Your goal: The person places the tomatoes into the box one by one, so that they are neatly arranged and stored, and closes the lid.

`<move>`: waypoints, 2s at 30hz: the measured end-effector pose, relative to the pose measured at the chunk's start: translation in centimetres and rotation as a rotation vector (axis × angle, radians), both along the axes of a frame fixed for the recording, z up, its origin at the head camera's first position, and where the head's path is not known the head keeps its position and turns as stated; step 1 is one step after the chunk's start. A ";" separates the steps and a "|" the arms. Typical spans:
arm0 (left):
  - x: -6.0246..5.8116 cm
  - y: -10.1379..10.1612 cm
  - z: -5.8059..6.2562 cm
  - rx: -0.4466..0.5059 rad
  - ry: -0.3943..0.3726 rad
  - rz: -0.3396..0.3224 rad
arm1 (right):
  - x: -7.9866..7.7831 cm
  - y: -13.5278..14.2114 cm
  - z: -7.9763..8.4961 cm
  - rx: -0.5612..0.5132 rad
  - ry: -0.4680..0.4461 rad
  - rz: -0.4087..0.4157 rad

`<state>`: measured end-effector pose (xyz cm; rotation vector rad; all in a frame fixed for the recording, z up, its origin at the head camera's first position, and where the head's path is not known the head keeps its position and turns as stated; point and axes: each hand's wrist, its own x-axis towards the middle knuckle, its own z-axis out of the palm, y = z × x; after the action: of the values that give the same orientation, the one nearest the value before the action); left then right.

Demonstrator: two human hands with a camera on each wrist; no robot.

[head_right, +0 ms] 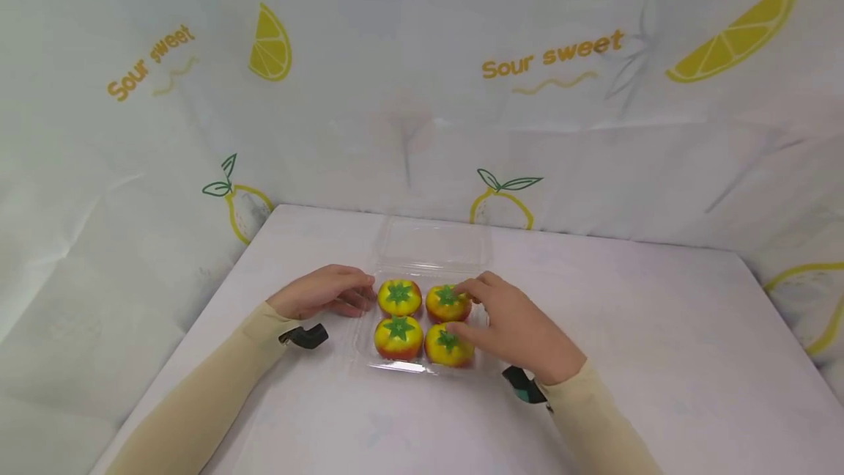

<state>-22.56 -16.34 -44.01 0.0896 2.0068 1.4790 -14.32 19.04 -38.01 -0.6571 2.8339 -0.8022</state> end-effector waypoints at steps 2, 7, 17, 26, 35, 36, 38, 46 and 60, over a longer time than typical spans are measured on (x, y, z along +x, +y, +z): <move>0.0 -0.1 0.2 -0.022 0.005 -0.005 | -0.8 0.7 0.3 -0.054 0.017 -0.031; -0.5 -0.2 1.1 -0.074 0.022 0.015 | -3.3 2.6 0.2 -0.172 0.014 -0.165; -2.5 0.6 1.9 -0.083 0.098 0.122 | -6.8 4.8 -3.6 -0.319 -0.276 -0.354; -3.0 0.9 0.7 -0.023 0.101 0.180 | -7.7 4.0 -5.9 -0.439 -0.434 -0.338; -2.9 1.7 1.1 0.000 0.112 0.193 | -8.1 4.2 -6.1 -0.416 -0.399 -0.371; -2.9 1.7 1.2 -0.001 0.115 0.192 | -8.1 4.1 -6.1 -0.421 -0.397 -0.370; -2.9 1.8 1.3 -0.007 0.121 0.192 | -8.2 4.1 -6.1 -0.430 -0.391 -0.367; -3.1 1.8 1.3 0.006 0.136 0.192 | -8.3 4.2 -5.9 -0.462 -0.358 -0.344; -3.1 1.8 1.8 0.027 0.173 0.203 | -7.9 4.3 -5.0 -0.449 -0.305 -0.358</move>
<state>-25.68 -14.58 -42.17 0.0263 2.1871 1.6747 -22.19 23.35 -43.01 -0.0438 2.5309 -1.4796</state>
